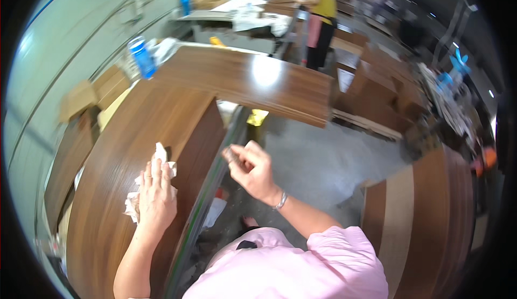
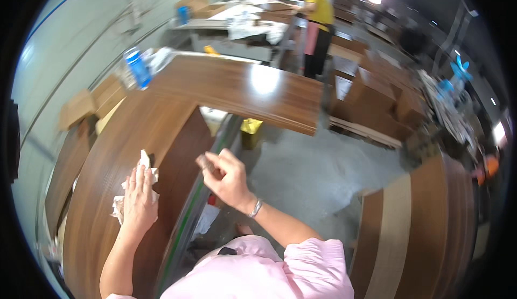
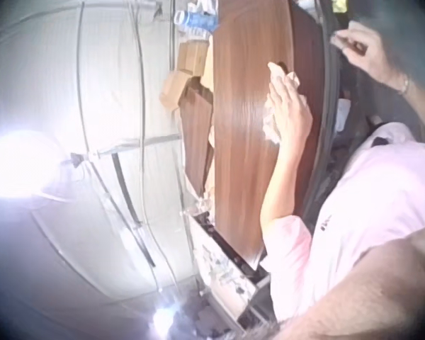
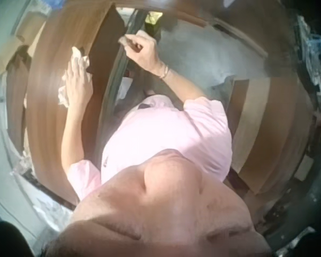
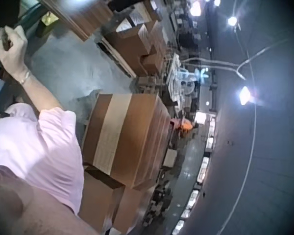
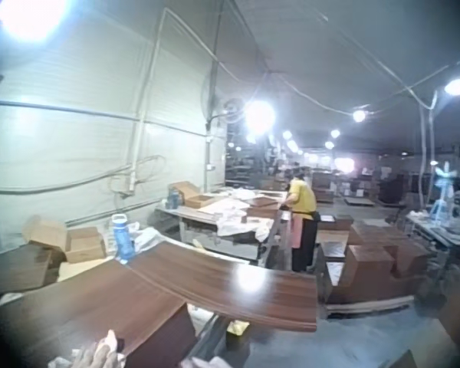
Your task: The person is seen cleaning and polishing a wooden furniture component using a cloth and liquid.
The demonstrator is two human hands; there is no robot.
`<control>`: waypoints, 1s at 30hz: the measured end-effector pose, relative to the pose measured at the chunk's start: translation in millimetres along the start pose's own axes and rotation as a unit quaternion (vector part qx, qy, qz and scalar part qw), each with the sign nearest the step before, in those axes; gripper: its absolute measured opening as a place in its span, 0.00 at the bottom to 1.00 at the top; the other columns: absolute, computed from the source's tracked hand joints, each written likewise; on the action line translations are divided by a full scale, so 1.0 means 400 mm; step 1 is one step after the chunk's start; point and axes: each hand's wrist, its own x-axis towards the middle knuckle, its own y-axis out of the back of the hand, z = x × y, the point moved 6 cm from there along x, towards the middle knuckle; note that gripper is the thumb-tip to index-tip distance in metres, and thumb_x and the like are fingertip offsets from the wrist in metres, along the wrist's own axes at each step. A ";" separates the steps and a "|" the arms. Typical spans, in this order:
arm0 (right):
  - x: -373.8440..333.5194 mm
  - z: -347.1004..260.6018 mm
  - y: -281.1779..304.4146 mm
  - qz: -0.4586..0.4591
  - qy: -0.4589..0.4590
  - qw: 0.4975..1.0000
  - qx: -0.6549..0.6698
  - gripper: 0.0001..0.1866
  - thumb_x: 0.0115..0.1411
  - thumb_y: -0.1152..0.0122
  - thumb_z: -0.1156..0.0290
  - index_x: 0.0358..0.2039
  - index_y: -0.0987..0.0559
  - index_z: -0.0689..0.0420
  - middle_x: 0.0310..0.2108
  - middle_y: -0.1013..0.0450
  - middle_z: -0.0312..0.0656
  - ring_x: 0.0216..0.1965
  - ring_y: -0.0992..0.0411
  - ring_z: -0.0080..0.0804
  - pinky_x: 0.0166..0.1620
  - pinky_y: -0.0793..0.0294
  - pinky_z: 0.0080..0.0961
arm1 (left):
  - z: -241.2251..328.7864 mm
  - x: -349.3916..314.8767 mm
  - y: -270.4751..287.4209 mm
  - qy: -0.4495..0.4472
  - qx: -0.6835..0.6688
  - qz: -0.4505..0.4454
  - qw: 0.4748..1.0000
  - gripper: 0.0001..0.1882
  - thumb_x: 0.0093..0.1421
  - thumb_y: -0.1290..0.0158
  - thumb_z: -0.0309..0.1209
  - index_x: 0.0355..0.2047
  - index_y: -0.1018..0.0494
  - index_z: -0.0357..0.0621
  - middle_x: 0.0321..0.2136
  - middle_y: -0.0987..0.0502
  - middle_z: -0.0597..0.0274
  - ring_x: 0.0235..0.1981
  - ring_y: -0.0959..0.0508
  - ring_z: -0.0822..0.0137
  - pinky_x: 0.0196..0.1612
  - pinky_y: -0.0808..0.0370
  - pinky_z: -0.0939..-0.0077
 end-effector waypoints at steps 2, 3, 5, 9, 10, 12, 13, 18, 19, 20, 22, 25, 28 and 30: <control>0.056 -0.034 -0.038 -0.004 0.015 1.000 0.021 0.10 0.54 0.32 0.77 0.37 0.19 0.64 0.22 0.37 0.33 0.21 0.39 0.16 0.23 0.39 0.18 | -0.001 -0.089 0.028 0.001 -0.032 -0.015 0.999 0.32 0.53 0.44 0.25 0.58 0.37 0.30 0.61 0.38 0.35 0.62 0.38 0.36 0.63 0.41 0.44; 0.082 -0.040 -0.064 -0.002 0.019 0.998 0.060 0.08 0.55 0.32 0.77 0.36 0.19 0.64 0.22 0.37 0.32 0.21 0.39 0.15 0.23 0.39 0.17 | -0.011 -0.132 0.043 0.015 -0.041 -0.003 0.999 0.32 0.51 0.42 0.26 0.58 0.36 0.31 0.60 0.37 0.36 0.62 0.38 0.36 0.63 0.40 0.46; 0.127 -0.061 -0.117 -0.027 0.028 0.995 0.097 0.06 0.57 0.33 0.78 0.35 0.19 0.63 0.23 0.37 0.29 0.24 0.38 0.14 0.25 0.38 0.14 | -0.015 -0.210 0.089 0.035 -0.034 0.042 0.998 0.31 0.47 0.39 0.24 0.54 0.32 0.33 0.55 0.31 0.38 0.56 0.30 0.42 0.59 0.33 0.53; 0.166 -0.090 -0.314 -0.140 -0.088 0.963 0.213 0.09 0.61 0.39 0.75 0.41 0.19 0.61 0.24 0.33 0.25 0.22 0.41 0.10 0.23 0.42 0.12 | -0.039 -0.203 0.155 0.066 -0.145 0.144 0.977 0.26 0.47 0.36 0.30 0.47 0.29 0.36 0.40 0.22 0.47 0.45 0.22 0.50 0.48 0.26 0.60; 0.164 -0.104 -0.369 -0.145 -0.127 0.956 0.221 0.11 0.60 0.39 0.74 0.43 0.19 0.61 0.23 0.32 0.25 0.20 0.42 0.10 0.21 0.44 0.12 | -0.027 -0.189 0.165 0.071 -0.087 0.208 0.972 0.31 0.47 0.35 0.38 0.49 0.31 0.36 0.47 0.25 0.47 0.50 0.24 0.49 0.55 0.31 0.51; 0.169 -0.079 -0.475 -0.186 -0.149 0.938 0.251 0.13 0.59 0.38 0.73 0.43 0.19 0.63 0.25 0.30 0.27 0.20 0.40 0.10 0.20 0.44 0.12 | -0.020 -0.180 0.136 0.100 -0.022 0.173 0.980 0.41 0.51 0.39 0.50 0.59 0.37 0.36 0.57 0.33 0.45 0.61 0.34 0.46 0.63 0.45 0.38; 0.158 -0.097 -0.515 -0.193 -0.135 0.944 0.229 0.13 0.60 0.38 0.72 0.44 0.19 0.63 0.25 0.30 0.27 0.19 0.40 0.10 0.20 0.43 0.11 | -0.035 -0.200 0.093 0.131 -0.016 0.140 0.981 0.44 0.52 0.40 0.51 0.62 0.39 0.36 0.59 0.34 0.44 0.62 0.35 0.47 0.64 0.46 0.38; 0.131 0.004 -0.592 -0.282 -0.154 0.930 0.175 0.13 0.61 0.40 0.71 0.45 0.19 0.63 0.26 0.29 0.28 0.21 0.39 0.09 0.20 0.43 0.10 | -0.088 -0.515 0.119 0.244 0.029 0.204 0.948 0.34 0.51 0.39 0.44 0.55 0.31 0.38 0.56 0.29 0.49 0.61 0.31 0.54 0.64 0.45 0.38; 0.132 0.011 -0.584 -0.261 -0.138 0.937 0.188 0.14 0.63 0.40 0.68 0.46 0.20 0.62 0.26 0.29 0.27 0.19 0.41 0.08 0.19 0.45 0.10 | -0.102 -0.612 0.135 0.284 0.070 0.222 0.930 0.32 0.50 0.38 0.41 0.54 0.29 0.40 0.55 0.27 0.52 0.59 0.29 0.55 0.62 0.43 0.37; 0.143 0.041 -0.569 -0.275 -0.138 0.929 0.207 0.14 0.63 0.40 0.68 0.46 0.20 0.62 0.25 0.30 0.27 0.19 0.41 0.08 0.19 0.45 0.10 | -0.118 -0.714 0.154 0.322 0.116 0.195 0.919 0.31 0.51 0.39 0.41 0.54 0.28 0.41 0.54 0.26 0.53 0.58 0.28 0.56 0.62 0.44 0.37; 0.147 0.051 -0.557 -0.261 -0.146 0.930 0.216 0.14 0.63 0.39 0.68 0.46 0.20 0.62 0.25 0.30 0.28 0.20 0.40 0.08 0.20 0.44 0.10 | -0.169 -0.932 0.219 0.372 0.201 0.165 0.891 0.26 0.52 0.40 0.38 0.51 0.27 0.43 0.52 0.25 0.53 0.56 0.26 0.56 0.58 0.36 0.44; 0.141 0.051 -0.567 -0.276 -0.147 0.922 0.229 0.15 0.63 0.39 0.67 0.46 0.21 0.63 0.26 0.30 0.28 0.20 0.39 0.09 0.20 0.43 0.10 | -0.231 -1.250 0.330 0.575 0.216 0.153 0.774 0.17 0.55 0.45 0.29 0.46 0.25 0.50 0.46 0.22 0.56 0.47 0.22 0.54 0.52 0.29 0.59; 0.136 0.043 -0.564 -0.272 -0.132 0.925 0.229 0.15 0.63 0.39 0.66 0.46 0.21 0.63 0.26 0.30 0.29 0.21 0.38 0.10 0.20 0.43 0.11 | -0.206 -1.331 0.454 0.639 0.204 0.350 0.654 0.13 0.65 0.50 0.29 0.47 0.23 0.42 0.34 0.18 0.53 0.30 0.18 0.59 0.33 0.23 0.69; 0.140 0.047 -0.549 -0.263 -0.124 0.929 0.227 0.15 0.63 0.39 0.66 0.46 0.21 0.63 0.26 0.30 0.29 0.21 0.38 0.10 0.20 0.43 0.11 | -0.226 -1.225 0.445 0.639 0.073 0.419 0.640 0.15 0.67 0.50 0.32 0.50 0.25 0.37 0.37 0.18 0.57 0.33 0.19 0.67 0.36 0.24 0.76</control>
